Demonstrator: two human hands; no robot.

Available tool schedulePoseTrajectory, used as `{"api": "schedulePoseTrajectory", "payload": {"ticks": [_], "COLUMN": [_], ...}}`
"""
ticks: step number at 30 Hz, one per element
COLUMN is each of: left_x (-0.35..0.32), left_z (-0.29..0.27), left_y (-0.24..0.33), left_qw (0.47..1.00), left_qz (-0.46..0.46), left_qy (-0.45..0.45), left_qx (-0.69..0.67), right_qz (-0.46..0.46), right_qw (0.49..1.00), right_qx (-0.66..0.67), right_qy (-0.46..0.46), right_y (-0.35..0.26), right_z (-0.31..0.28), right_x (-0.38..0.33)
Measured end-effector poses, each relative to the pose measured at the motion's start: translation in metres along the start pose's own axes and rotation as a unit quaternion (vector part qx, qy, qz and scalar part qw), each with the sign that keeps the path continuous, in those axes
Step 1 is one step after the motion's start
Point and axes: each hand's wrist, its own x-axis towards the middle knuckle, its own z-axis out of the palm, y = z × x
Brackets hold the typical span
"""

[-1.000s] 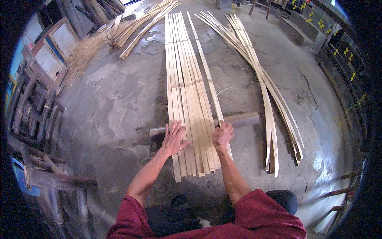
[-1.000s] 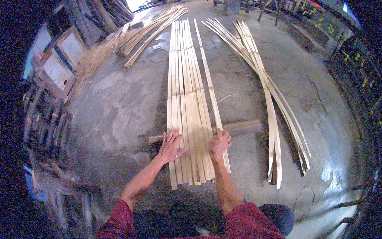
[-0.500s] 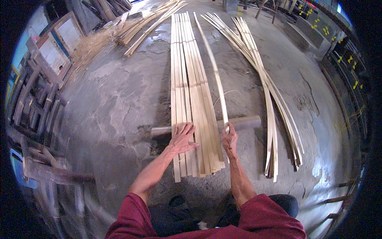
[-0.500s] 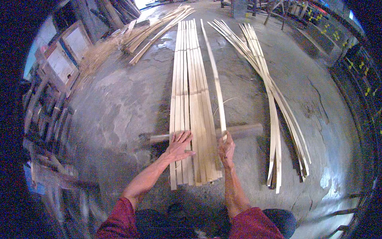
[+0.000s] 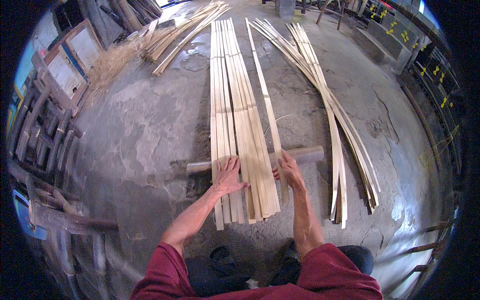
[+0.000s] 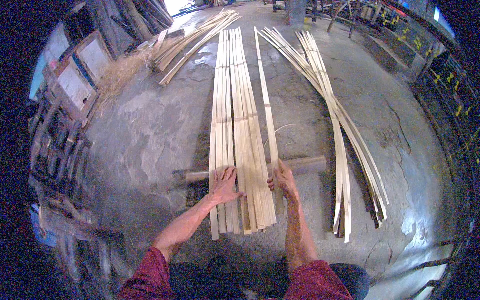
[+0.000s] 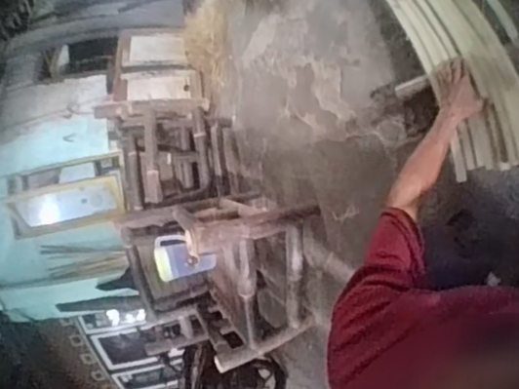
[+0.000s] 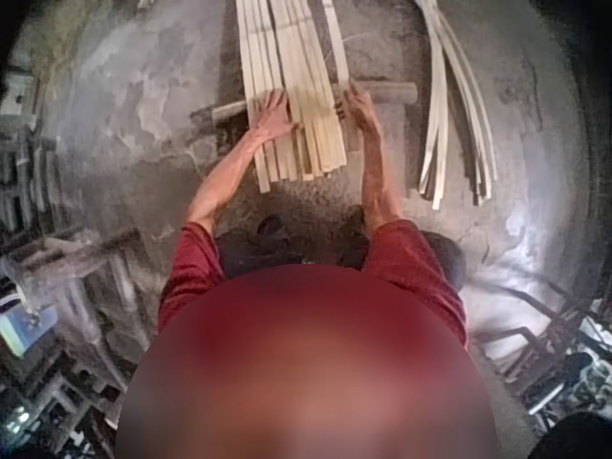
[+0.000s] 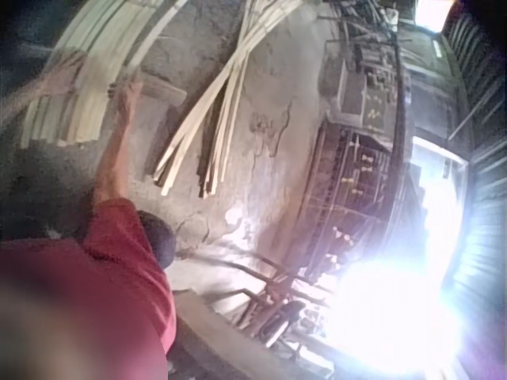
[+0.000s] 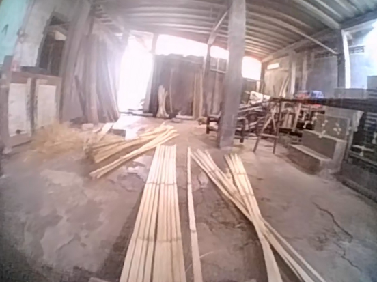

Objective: The person sits on the floor and arranges thin bamboo strips into a neat stack. They pick up strips from a pile, align them, and place them on a wooden support. The person occasionally stands to gather more strips and then resumes arranging them.

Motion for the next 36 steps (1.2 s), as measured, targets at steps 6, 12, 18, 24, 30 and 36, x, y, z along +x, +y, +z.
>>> {"api": "schedulePoseTrajectory", "payload": {"ticks": [6, 12, 18, 24, 30, 36], "left_x": [0.001, 0.001, 0.004, 0.007, 0.01, 0.008], "left_z": [-0.002, -0.005, -0.001, 0.003, -0.001, 0.006], "left_y": [-0.003, -0.001, -0.002, -0.011, -0.01, -0.013], "left_qw": [1.0, 1.0, 0.997, 0.997, 0.997, 0.999], "left_qz": [0.021, 0.012, -0.025, -0.014, -0.007, 0.016], "left_qy": [-0.014, -0.021, -0.075, -0.071, -0.067, -0.032], "left_qx": [-0.002, -0.014, 0.011, -0.035, -0.028, 0.023], "right_qz": [0.079, 0.055, -0.047, -0.012, 0.04, 0.027], "right_qw": [0.996, 0.998, 0.991, 0.997, 0.998, 0.999], "right_qx": [-0.026, -0.02, -0.07, -0.043, -0.055, 0.007], "right_qy": [0.02, 0.011, 0.1, 0.064, 0.018, -0.024], "right_y": [0.005, 0.009, -0.013, -0.028, -0.004, 0.038], "right_z": [-0.005, 0.002, 0.031, 0.06, 0.079, 0.095], "right_x": [-0.008, -0.005, -0.001, 0.008, 0.026, 0.046]}}
